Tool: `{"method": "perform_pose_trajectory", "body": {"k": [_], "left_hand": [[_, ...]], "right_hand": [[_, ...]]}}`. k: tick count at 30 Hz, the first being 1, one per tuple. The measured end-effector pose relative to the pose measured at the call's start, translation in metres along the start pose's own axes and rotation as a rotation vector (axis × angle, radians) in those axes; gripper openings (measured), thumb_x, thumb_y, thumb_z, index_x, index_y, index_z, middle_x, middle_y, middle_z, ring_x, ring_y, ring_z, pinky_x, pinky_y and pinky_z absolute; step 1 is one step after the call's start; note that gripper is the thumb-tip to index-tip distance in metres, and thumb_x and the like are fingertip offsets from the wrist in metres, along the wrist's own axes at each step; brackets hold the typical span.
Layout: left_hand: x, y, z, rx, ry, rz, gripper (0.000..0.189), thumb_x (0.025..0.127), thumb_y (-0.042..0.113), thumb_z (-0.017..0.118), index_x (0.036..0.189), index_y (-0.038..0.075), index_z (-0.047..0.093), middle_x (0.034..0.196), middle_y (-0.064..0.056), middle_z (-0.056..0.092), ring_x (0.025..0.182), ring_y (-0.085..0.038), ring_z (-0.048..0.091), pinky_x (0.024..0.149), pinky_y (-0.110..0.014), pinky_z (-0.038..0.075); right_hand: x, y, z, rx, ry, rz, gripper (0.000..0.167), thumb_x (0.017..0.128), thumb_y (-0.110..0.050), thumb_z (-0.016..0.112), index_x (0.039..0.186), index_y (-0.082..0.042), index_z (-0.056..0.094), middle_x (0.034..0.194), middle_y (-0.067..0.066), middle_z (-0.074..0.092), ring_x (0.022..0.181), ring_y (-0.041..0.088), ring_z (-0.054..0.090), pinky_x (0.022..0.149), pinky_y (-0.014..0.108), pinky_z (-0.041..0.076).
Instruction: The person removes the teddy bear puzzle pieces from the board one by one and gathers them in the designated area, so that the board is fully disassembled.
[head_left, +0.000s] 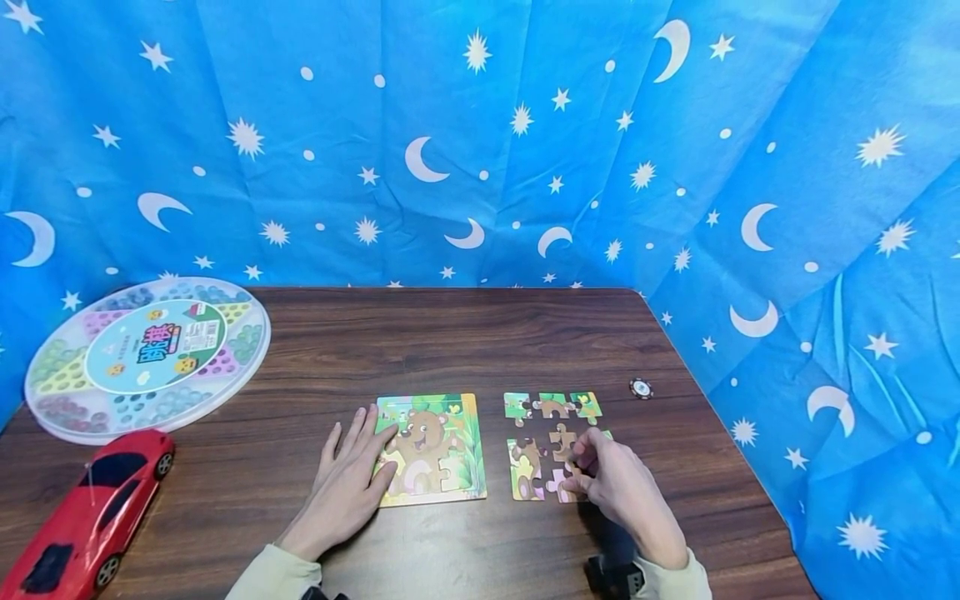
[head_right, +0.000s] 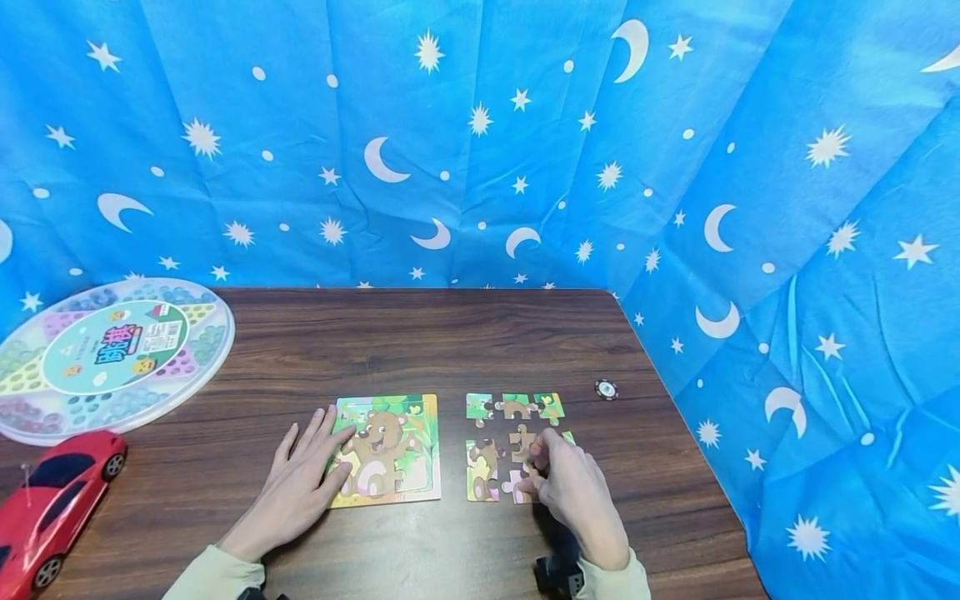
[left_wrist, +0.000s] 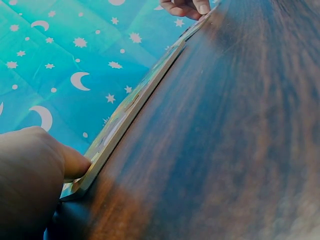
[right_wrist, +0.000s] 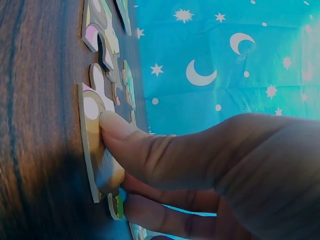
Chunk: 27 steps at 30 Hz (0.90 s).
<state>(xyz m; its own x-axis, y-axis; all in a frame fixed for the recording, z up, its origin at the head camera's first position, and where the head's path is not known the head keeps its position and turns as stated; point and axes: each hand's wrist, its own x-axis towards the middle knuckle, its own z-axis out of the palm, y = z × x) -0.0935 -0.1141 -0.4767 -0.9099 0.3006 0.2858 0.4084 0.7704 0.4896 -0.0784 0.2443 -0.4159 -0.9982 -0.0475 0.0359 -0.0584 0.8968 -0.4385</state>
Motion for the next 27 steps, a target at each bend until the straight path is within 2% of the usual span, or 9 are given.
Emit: {"method": "perform_pose_trajectory", "body": {"k": [6,19,27], "left_hand": [[0.0006,-0.0014,0.0002,-0.001,-0.007,0.000,0.046,0.095,0.023,0.058,0.138,0.006,0.053,0.154,-0.022,0.028,0.144,-0.036,0.022,0.114,-0.058,0.006],[-0.0002,-0.0009,0.0001,-0.007,-0.007,-0.002,0.046,0.094,0.022,0.059,0.137,0.006,0.053,0.154,-0.022,0.028,0.144,-0.037,0.022,0.114,-0.057,0.006],[-0.0007,-0.0018,0.0006,-0.004,-0.005,0.001,0.047,0.095,0.022,0.059,0.138,0.006,0.053,0.154,-0.022,0.028,0.144,-0.037,0.022,0.114,-0.058,0.006]], "right_hand": [[-0.0010,-0.0022,-0.0002,0.056,-0.029,0.035,0.034,0.071,-0.010,0.087,0.087,-0.014,0.056,0.073,-0.006,0.059,0.068,0.007,0.056,0.064,0.033,0.046],[-0.0014,0.0019,-0.0010,0.008,-0.018,0.025,0.038,0.066,-0.019,0.090,0.084,-0.015,0.056,0.071,-0.006,0.056,0.066,0.009,0.053,0.063,0.033,0.043],[-0.0023,-0.0023,-0.0015,-0.004,-0.039,0.023,0.036,0.069,-0.016,0.089,0.083,-0.016,0.055,0.070,-0.007,0.056,0.065,0.008,0.052,0.062,0.031,0.043]]}}
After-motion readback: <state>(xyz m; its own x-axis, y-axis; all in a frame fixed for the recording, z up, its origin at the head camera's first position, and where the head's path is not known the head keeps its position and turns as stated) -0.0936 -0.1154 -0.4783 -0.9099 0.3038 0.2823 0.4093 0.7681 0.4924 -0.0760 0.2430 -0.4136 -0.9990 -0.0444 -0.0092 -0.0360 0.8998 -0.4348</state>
